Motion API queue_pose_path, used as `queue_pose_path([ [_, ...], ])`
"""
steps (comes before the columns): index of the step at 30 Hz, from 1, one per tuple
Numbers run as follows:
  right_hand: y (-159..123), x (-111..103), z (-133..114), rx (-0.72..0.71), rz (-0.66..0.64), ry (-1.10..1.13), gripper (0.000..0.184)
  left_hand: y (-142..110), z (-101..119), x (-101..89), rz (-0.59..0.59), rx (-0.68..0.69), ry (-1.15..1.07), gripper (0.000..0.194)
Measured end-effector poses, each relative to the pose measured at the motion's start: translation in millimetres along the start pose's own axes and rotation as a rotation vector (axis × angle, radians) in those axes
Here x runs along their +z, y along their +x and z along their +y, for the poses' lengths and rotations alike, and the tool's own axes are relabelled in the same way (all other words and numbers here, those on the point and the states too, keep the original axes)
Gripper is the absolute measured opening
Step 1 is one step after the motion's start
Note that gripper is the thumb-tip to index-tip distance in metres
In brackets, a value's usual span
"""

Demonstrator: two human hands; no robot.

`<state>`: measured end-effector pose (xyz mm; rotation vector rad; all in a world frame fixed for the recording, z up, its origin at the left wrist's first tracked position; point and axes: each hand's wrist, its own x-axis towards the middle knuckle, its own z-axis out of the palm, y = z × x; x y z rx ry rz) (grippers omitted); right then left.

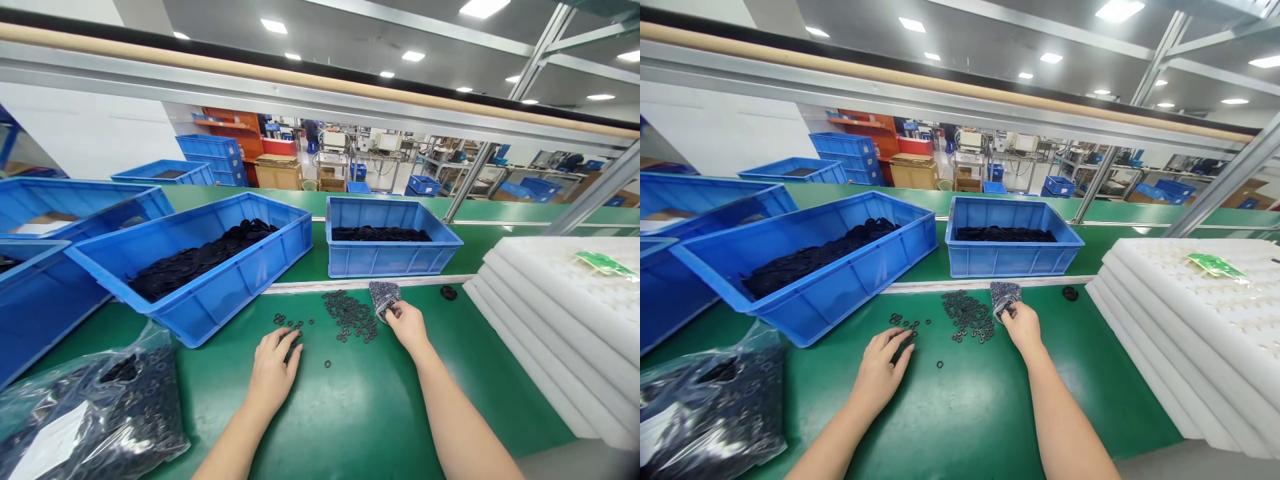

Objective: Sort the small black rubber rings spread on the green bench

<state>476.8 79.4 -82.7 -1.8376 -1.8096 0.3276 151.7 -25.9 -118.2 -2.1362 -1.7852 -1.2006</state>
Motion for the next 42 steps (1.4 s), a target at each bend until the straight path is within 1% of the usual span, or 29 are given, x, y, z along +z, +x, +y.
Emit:
queue_pose_path([
  [2, -11, -2, -8, -0.070, 0.010, 0.083, 0.014, -3, 9, -4.4, -0.003, 0.021, -0.034, 0.024],
  [4, -28, -1, -23, -0.171, -0.037, 0.124, 0.014, -6, 21, -4.9, -0.036, 0.054, -0.078, 0.025],
  [6, -48, 4, -43, -0.276, -0.153, 0.097, 0.012, -10, 32, -2.8, -0.108, 0.087, -0.118, 0.027],
  [9, -74, 11, -72, -0.416, -0.411, -0.068, 0.012, -18, 42, -1.1, -0.255, 0.116, -0.157, 0.030],
  [11, -84, 14, -84, -0.479, -0.545, -0.180, 0.014, -22, 40, -3.6, -0.331, 0.096, -0.187, 0.029],
  [13, -88, 15, -90, -0.515, -0.609, -0.240, 0.017, -25, 33, -8.2, -0.340, 0.043, -0.204, 0.026],
  [14, -89, 15, -91, -0.526, -0.623, -0.250, 0.018, -25, 29, -10.4, -0.311, 0.009, -0.199, 0.024],
  [16, -90, 15, -90, -0.543, -0.638, -0.252, 0.018, -22, 19, -12.9, -0.213, -0.070, -0.146, 0.021],
  [18, -89, 14, -88, -0.552, -0.655, -0.240, 0.018, -16, 11, -11.4, -0.145, -0.142, -0.044, 0.026],
  [19, -89, 13, -88, -0.554, -0.665, -0.231, 0.017, -13, 8, -9.1, -0.146, -0.160, 0.013, 0.031],
  [21, -88, 12, -87, -0.554, -0.685, -0.212, 0.017, -6, 4, -2.5, -0.199, -0.160, 0.104, 0.036],
  [23, -87, 13, -85, -0.555, -0.695, -0.189, 0.015, 0, 1, 4.4, -0.249, -0.171, 0.118, 0.034],
  [25, -86, 14, -83, -0.561, -0.695, -0.164, 0.014, 3, -1, 8.6, -0.258, -0.207, 0.087, 0.032],
  [28, -85, 15, -79, -0.562, -0.701, -0.139, 0.013, 4, 0, 7.4, -0.267, -0.230, 0.064, 0.029],
  [32, -85, 16, -75, -0.561, -0.705, -0.099, 0.011, -2, 11, 1.2, -0.300, -0.163, 0.094, 0.030],
  [35, -83, 16, -75, -0.552, -0.702, -0.080, 0.011, -1, 22, 2.3, -0.360, -0.109, 0.089, 0.028],
  [39, -82, 16, -78, -0.549, -0.700, -0.056, 0.015, 17, 34, 11.3, -0.498, -0.057, 0.097, 0.018],
  [42, -82, 14, -80, -0.549, -0.695, -0.038, 0.018, 29, 37, 18.3, -0.554, -0.029, 0.056, 0.016],
])
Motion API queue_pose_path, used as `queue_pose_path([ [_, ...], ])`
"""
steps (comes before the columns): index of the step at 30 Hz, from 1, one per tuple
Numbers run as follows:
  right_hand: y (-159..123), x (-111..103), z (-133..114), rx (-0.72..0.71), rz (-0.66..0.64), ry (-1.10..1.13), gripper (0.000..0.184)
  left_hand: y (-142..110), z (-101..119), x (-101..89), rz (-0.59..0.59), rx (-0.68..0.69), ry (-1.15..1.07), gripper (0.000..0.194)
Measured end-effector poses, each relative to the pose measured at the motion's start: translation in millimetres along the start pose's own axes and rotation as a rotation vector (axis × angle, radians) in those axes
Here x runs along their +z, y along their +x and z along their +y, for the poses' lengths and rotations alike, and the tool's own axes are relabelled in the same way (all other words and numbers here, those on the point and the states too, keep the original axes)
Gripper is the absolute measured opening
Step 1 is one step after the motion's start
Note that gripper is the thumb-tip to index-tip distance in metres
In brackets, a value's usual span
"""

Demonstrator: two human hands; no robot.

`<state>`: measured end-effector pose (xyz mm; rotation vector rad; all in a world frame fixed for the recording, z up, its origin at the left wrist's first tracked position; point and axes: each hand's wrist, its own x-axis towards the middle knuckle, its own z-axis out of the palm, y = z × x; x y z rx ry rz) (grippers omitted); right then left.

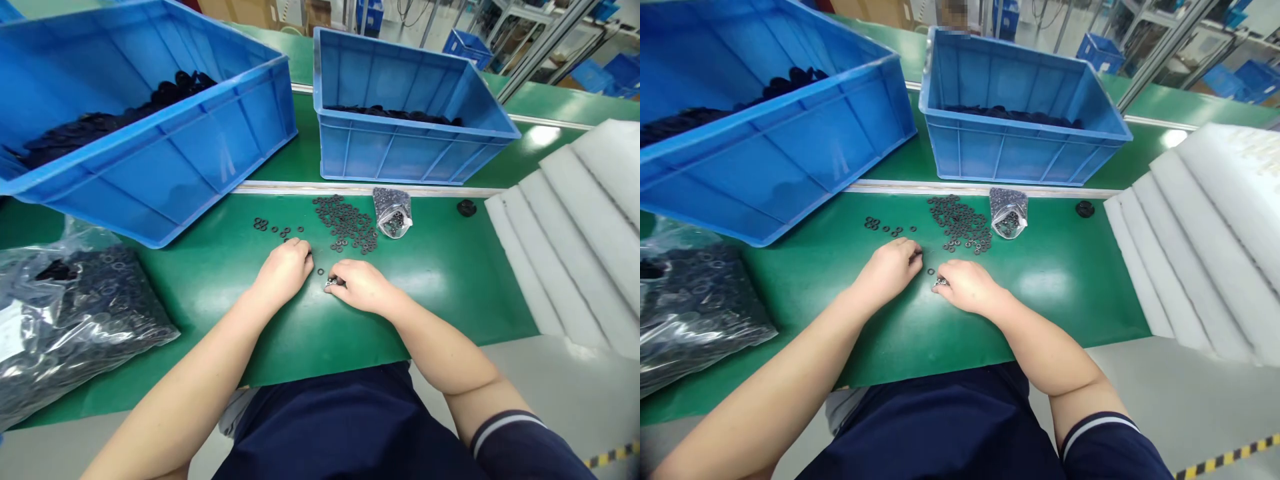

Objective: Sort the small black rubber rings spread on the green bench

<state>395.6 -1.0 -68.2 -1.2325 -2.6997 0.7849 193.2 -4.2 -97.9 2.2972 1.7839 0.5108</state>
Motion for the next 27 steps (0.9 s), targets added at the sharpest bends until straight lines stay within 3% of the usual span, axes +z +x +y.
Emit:
queue_pose_path([
  [6, 0, 0, 0, -0.010, -0.010, 0.024, 0.012, 4, -6, 1.1, 0.041, 0.034, -0.149, 0.025],
  [14, -1, 3, 1, -0.054, -0.029, 0.021, 0.016, 3, -25, 0.8, 0.175, -0.086, -0.143, 0.016],
  [23, 0, 5, -3, -0.093, -0.036, -0.020, 0.018, -5, -2, 17.2, 0.184, 0.065, -0.294, 0.021],
  [27, -1, 2, -4, -0.084, -0.021, 0.000, 0.014, -11, 4, 11.9, 0.246, 0.073, -0.371, 0.017],
])
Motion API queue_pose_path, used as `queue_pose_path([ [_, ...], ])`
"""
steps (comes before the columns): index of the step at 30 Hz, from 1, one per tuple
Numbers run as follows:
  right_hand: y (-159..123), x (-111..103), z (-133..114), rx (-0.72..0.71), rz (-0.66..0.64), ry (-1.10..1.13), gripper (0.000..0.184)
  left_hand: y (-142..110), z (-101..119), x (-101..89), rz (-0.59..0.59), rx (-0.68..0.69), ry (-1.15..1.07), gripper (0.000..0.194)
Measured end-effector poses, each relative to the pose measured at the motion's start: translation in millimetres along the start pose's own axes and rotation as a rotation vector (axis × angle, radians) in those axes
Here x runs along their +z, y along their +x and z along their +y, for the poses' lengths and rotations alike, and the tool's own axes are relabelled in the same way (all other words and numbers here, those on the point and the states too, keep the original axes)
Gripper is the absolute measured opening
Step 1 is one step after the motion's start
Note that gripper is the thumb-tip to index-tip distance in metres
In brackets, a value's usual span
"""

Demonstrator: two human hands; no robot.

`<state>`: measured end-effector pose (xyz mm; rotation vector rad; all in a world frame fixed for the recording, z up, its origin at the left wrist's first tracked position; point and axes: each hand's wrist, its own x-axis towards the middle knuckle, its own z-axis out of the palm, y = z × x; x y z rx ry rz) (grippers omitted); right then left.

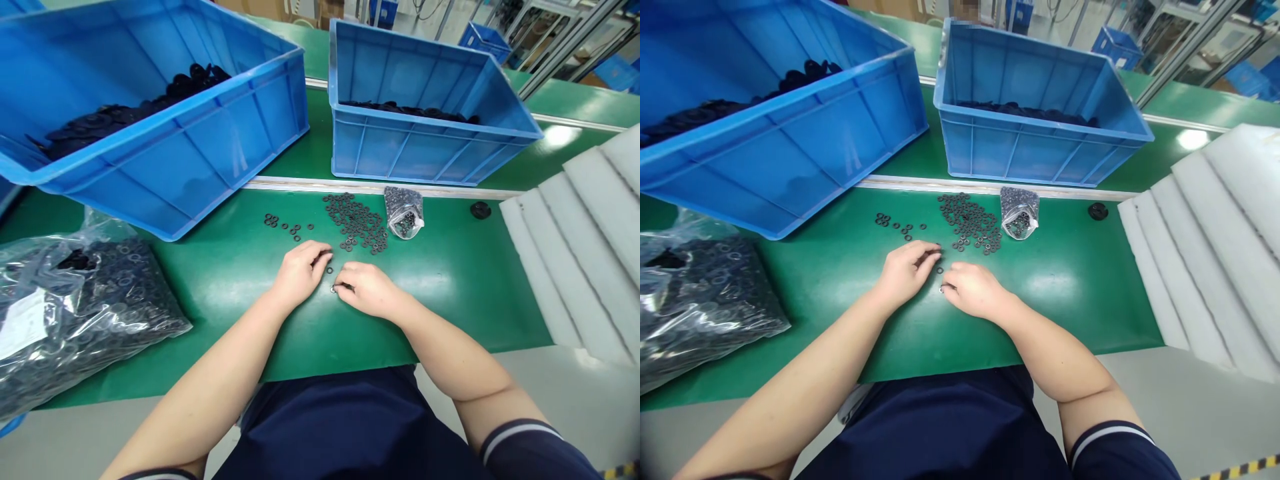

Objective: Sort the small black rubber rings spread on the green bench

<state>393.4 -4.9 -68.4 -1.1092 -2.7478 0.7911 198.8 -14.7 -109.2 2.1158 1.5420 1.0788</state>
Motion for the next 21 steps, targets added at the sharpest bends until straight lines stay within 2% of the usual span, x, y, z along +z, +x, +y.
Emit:
queue_pose_path([
  [2, 0, -3, 3, 0.042, 0.039, 0.011, 0.014, -5, 3, -8.2, 0.028, -0.017, -0.011, 0.015],
  [3, 0, -5, 6, 0.072, 0.069, 0.003, 0.014, -9, 4, -12.5, 0.003, -0.015, -0.023, 0.015],
  [5, 0, -7, 12, 0.132, 0.126, -0.038, 0.015, -16, 7, -19.3, -0.128, 0.020, -0.062, 0.018],
  [8, 1, -5, 21, 0.161, 0.136, -0.070, 0.012, -22, 12, -22.7, -0.348, 0.092, -0.085, 0.020],
  [10, 2, -2, 24, 0.157, 0.140, -0.041, 0.011, -23, 15, -21.9, -0.421, 0.105, -0.063, 0.015],
  [13, 3, 2, 24, 0.169, 0.170, -0.012, 0.019, -21, 17, -20.6, -0.448, 0.099, -0.040, 0.007],
  [17, 3, 3, 23, 0.174, 0.143, -0.028, 0.012, -21, 12, -22.2, -0.436, 0.065, -0.053, 0.009],
  [21, 3, 2, 25, 0.189, 0.209, 0.029, 0.020, -22, 8, -25.4, -0.411, 0.060, -0.060, 0.005],
])
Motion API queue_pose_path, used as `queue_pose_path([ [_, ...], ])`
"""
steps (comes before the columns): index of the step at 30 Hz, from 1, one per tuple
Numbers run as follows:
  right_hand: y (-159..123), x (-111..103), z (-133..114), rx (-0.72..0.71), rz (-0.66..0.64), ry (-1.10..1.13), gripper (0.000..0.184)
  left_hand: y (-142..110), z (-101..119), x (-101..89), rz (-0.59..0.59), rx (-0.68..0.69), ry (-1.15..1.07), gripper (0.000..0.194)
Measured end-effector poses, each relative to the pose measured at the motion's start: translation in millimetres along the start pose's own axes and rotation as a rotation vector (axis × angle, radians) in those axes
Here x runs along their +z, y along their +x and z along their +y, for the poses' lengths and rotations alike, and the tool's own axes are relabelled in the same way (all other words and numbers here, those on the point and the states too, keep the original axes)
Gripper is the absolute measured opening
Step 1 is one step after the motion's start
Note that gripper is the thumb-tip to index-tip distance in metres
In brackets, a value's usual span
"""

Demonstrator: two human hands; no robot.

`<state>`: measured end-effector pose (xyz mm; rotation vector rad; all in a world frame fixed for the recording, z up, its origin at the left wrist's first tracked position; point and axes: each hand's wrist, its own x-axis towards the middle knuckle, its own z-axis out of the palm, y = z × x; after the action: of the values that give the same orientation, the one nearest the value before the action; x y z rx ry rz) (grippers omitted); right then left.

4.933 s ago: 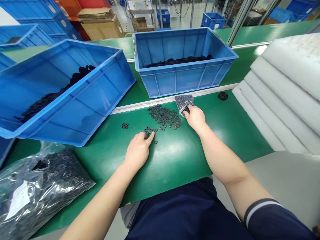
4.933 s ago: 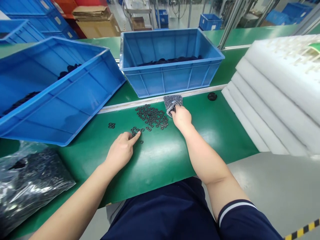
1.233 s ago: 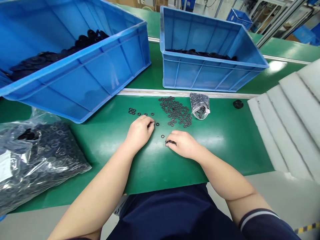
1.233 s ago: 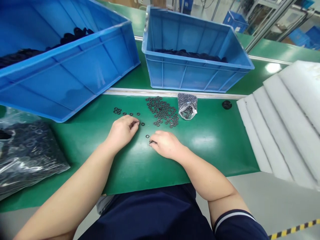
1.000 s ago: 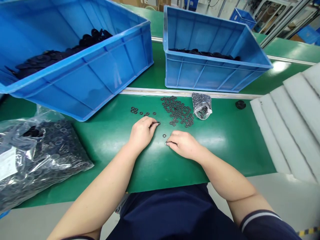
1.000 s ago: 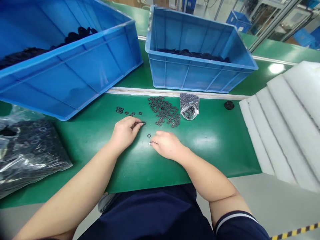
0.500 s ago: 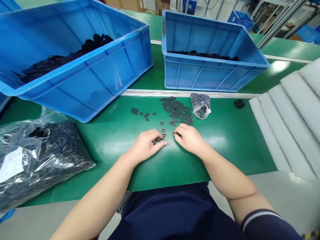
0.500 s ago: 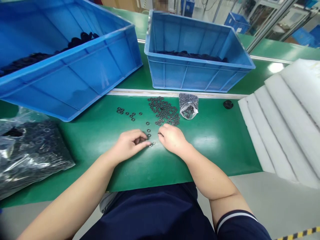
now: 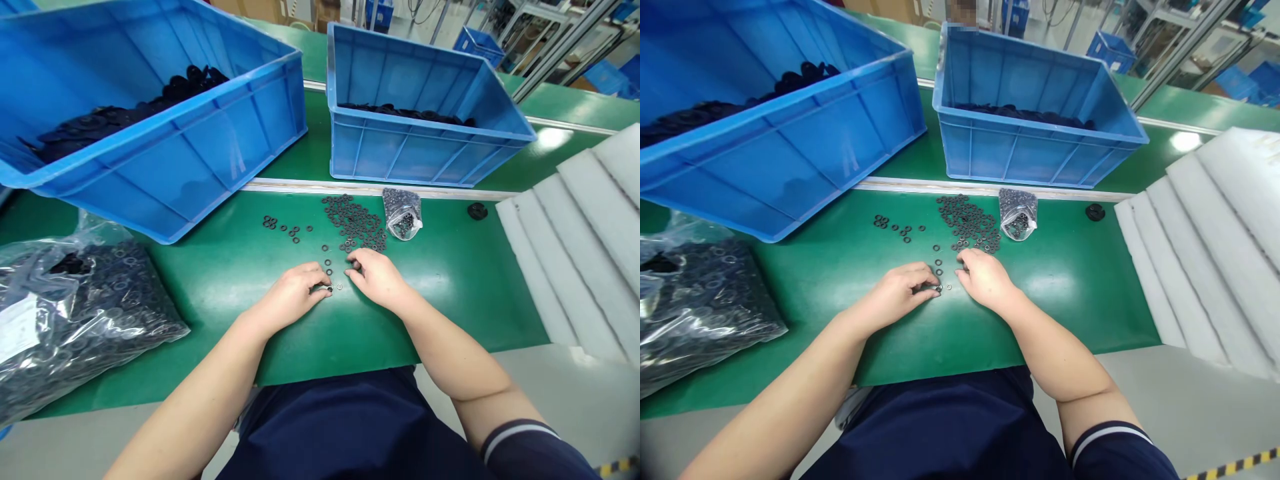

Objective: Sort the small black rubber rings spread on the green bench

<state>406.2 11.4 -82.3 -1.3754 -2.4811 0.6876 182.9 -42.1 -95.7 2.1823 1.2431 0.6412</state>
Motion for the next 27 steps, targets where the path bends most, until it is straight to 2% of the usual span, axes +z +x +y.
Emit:
queue_pose_path([
  [5, 1, -3, 2, 0.049, 0.011, -0.070, 0.012, -1, 2, 1.0, 0.017, 0.016, 0.026, 0.010],
  [10, 3, -4, -2, 0.033, -0.015, -0.114, 0.014, 1, 2, 5.2, 0.024, 0.058, 0.019, 0.009],
  [16, 5, 3, -13, -0.017, -0.017, -0.097, 0.013, 1, -3, 0.4, 0.066, -0.007, -0.045, 0.006],
  [22, 8, 15, -25, -0.122, -0.026, -0.076, 0.016, 0, -12, -11.3, 0.117, -0.093, 0.014, 0.007],
  [27, 9, 17, -26, -0.125, -0.059, -0.132, 0.019, -1, -19, -15.7, 0.155, -0.135, 0.054, 0.008],
])
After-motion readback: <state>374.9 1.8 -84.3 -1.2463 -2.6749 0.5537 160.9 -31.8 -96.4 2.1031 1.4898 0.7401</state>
